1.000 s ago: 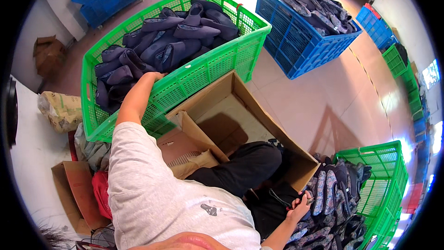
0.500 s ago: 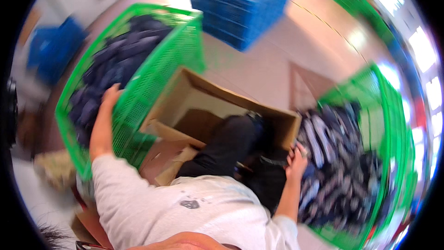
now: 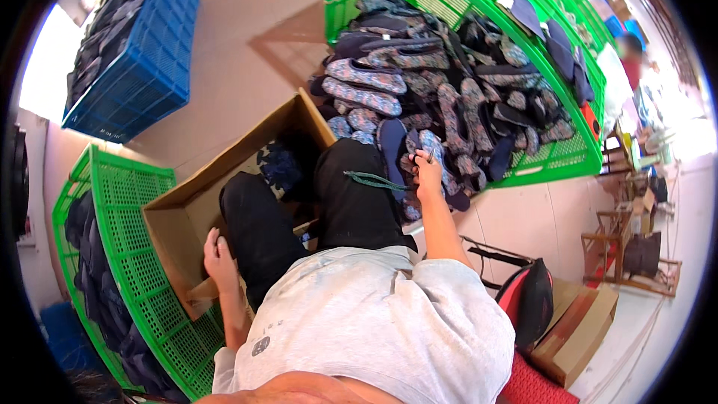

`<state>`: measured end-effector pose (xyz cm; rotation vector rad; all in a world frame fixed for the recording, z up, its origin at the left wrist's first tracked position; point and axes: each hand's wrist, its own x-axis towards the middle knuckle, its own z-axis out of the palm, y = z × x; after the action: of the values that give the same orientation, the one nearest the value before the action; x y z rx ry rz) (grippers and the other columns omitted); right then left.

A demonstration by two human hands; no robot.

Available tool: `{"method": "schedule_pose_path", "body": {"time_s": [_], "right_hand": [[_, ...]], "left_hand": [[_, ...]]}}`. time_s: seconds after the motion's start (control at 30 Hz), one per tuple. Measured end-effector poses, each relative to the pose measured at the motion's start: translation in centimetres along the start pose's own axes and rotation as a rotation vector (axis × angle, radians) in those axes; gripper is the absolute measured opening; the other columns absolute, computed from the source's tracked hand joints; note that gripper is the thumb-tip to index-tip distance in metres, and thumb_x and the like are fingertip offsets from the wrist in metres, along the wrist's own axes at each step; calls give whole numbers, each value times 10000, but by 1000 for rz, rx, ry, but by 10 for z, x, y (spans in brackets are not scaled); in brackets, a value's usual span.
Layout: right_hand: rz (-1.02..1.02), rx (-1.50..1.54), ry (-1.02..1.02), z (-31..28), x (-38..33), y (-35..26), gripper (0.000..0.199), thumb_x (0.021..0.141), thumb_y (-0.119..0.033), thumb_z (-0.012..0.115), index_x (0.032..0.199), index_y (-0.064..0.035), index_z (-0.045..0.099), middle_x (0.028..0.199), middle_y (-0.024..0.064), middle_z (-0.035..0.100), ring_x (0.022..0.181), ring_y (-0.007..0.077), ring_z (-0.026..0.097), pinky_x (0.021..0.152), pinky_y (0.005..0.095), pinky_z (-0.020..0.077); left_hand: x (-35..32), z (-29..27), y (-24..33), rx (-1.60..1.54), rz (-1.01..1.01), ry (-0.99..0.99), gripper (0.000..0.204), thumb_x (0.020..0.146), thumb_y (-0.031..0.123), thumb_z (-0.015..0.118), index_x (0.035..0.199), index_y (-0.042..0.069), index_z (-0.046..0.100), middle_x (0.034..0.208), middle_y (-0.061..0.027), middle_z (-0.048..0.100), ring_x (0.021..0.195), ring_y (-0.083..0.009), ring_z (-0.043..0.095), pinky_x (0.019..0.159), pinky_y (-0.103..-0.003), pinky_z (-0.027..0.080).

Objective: The person sits inside a cardboard box and uses scissors to trim loose threads and fabric edges from floral-patterned slippers. They pick up slippers from a green crate, trim them, and place them back into the crate.

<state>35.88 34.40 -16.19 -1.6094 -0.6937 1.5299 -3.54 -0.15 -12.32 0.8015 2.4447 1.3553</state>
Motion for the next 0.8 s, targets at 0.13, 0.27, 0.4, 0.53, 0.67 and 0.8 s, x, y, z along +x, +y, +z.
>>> {"method": "schedule_pose_path", "body": {"time_s": [0.13,0.27,0.4,0.53,0.67,0.8], "right_hand": [[20,-25,289,-19,4,18,330,861,-20,625,1187,-70,600,818,11,595,612,94,499,465,256,332],[-40,-25,371,-45,33,43,461,839,-14,603,1295,-60,550,813,29,584,569,118,488,474,292,350],[-96,-155,342,-61,64,60,551,791,-29,626,1335,-43,539,871,65,617,605,131,534,506,303,400],[-138,-259,340,-71,100,76,564,750,-51,643,1310,-41,576,927,80,649,670,168,591,595,306,475],[-284,-366,353,-85,117,69,530,747,-56,630,1275,-31,609,846,92,647,644,166,565,568,294,456],[5,22,272,-81,122,52,439,846,-140,643,1271,-45,589,836,98,629,602,158,554,431,263,373]], "left_hand": [[-17,42,51,226,230,-122,423,896,124,639,1292,-7,564,1428,-207,446,1306,-384,439,1091,-441,351],[-18,48,68,410,344,-135,471,892,138,647,1336,27,537,1454,-189,423,1344,-367,399,1117,-441,318],[-15,54,71,441,337,-129,478,883,135,652,1335,27,540,1450,-195,425,1337,-375,405,1112,-443,324],[-14,58,67,469,348,-107,499,842,128,686,1313,28,556,1408,-211,463,1318,-394,423,1093,-463,340],[-8,53,76,481,357,-71,543,769,120,741,1283,52,579,1355,-204,501,1298,-389,445,1068,-465,364],[-6,46,73,515,351,-44,541,781,192,743,1283,75,581,1345,-160,495,1309,-356,428,1057,-467,362]]}}
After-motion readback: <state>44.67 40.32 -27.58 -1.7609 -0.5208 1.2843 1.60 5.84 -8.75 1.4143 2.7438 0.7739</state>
